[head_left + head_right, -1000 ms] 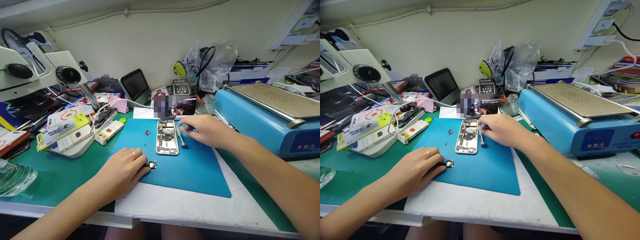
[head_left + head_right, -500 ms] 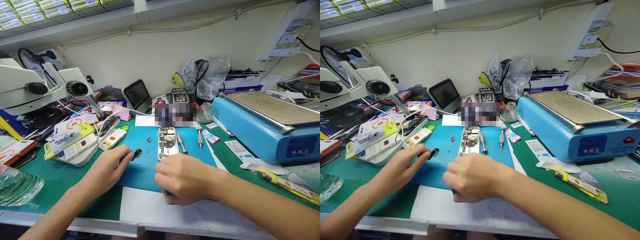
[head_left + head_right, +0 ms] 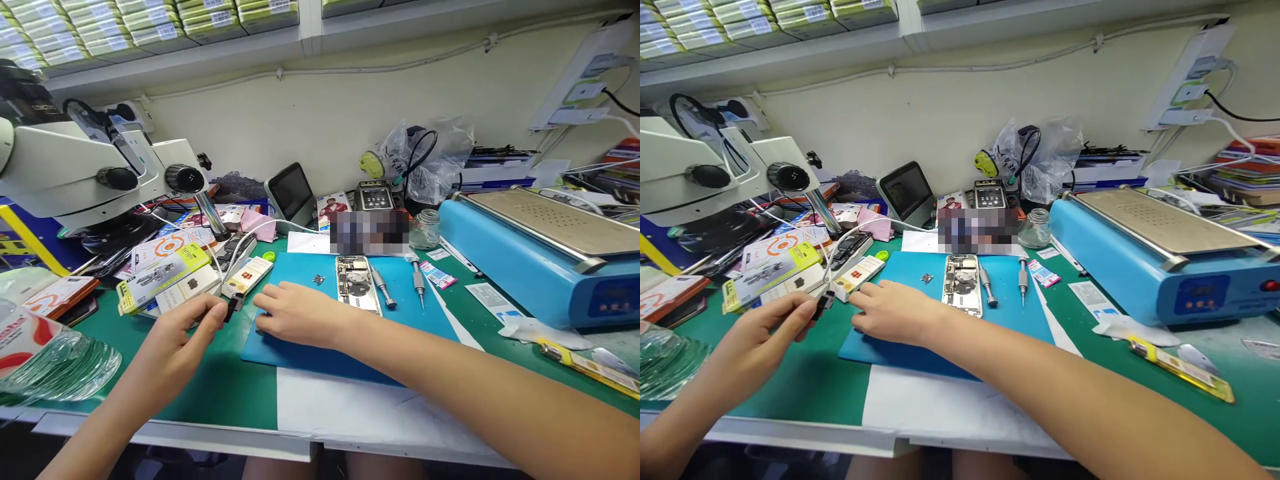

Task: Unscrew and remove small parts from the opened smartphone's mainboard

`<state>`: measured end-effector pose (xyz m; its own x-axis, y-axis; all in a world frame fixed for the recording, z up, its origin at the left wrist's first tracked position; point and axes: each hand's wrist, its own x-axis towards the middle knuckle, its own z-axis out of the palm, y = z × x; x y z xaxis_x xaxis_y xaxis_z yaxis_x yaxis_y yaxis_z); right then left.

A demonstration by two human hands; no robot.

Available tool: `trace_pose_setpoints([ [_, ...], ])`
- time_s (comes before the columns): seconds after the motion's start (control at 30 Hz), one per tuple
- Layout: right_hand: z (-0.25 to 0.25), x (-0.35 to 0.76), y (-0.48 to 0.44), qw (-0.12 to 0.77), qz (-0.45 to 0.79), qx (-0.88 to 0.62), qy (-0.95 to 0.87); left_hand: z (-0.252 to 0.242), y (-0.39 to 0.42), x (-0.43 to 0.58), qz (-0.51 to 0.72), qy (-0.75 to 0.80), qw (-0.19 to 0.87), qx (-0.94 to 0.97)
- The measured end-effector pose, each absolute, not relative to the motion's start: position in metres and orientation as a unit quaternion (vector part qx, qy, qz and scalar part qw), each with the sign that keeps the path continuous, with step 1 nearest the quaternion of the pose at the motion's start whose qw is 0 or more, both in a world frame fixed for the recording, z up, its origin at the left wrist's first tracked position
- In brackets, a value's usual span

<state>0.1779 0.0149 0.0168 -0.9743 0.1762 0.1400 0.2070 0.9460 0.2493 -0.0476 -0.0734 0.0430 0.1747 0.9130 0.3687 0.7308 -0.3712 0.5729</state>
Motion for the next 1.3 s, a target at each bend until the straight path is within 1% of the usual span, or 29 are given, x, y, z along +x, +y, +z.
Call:
trace_pose_setpoints([
  [0.07, 0.015, 0.178, 0.014, 0.057, -0.123, -0.119, -0.984, 0.043, -0.074, -0.041, 0.336, 0.537, 0.157, 0.758],
  [0.17, 0.014, 0.187, 0.009, 0.087, -0.106, -0.129, -0.982, 0.044, -0.072, -0.030, 0.321, 0.525, 0.194, 0.764],
  [0.23, 0.017, 0.202, 0.006, 0.126, -0.093, -0.133, -0.979, 0.044, -0.070, -0.022, 0.312, 0.516, 0.213, 0.769],
  [0.37, 0.029, 0.252, 0.000, 0.234, -0.066, -0.178, -0.954, 0.046, -0.064, -0.003, 0.299, 0.490, 0.240, 0.783],
  [0.47, 0.035, 0.295, -0.005, 0.292, -0.053, -0.200, -0.934, 0.045, -0.053, 0.019, 0.279, 0.454, 0.257, 0.806],
  [0.67, 0.024, 0.343, -0.006, 0.317, -0.028, -0.172, -0.932, 0.039, -0.018, 0.079, 0.225, 0.350, 0.284, 0.864],
  [0.87, 0.016, 0.359, 0.001, 0.325, 0.032, -0.194, -0.925, 0.034, 0.005, 0.108, 0.198, 0.310, 0.271, 0.889],
  [0.93, 0.016, 0.362, 0.001, 0.323, 0.053, -0.211, -0.921, 0.029, 0.009, 0.111, 0.206, 0.309, 0.255, 0.893],
  [1.03, 0.017, 0.365, -0.002, 0.323, 0.066, -0.265, -0.906, 0.021, 0.006, 0.112, 0.256, 0.318, 0.208, 0.889],
  [1.13, 0.016, 0.364, -0.007, 0.300, 0.083, -0.320, -0.895, 0.014, -0.005, 0.110, 0.291, 0.288, 0.125, 0.904],
  [1.17, 0.015, 0.363, -0.009, 0.288, 0.092, -0.331, -0.894, 0.011, -0.010, 0.109, 0.282, 0.256, 0.054, 0.923],
  [1.2, 0.013, 0.362, -0.010, 0.276, 0.098, -0.338, -0.894, 0.009, -0.015, 0.108, 0.265, 0.225, 0.004, 0.937],
  [1.3, 0.009, 0.358, -0.012, 0.256, 0.112, -0.352, -0.893, 0.002, -0.026, 0.106, 0.263, 0.193, -0.044, 0.944],
])
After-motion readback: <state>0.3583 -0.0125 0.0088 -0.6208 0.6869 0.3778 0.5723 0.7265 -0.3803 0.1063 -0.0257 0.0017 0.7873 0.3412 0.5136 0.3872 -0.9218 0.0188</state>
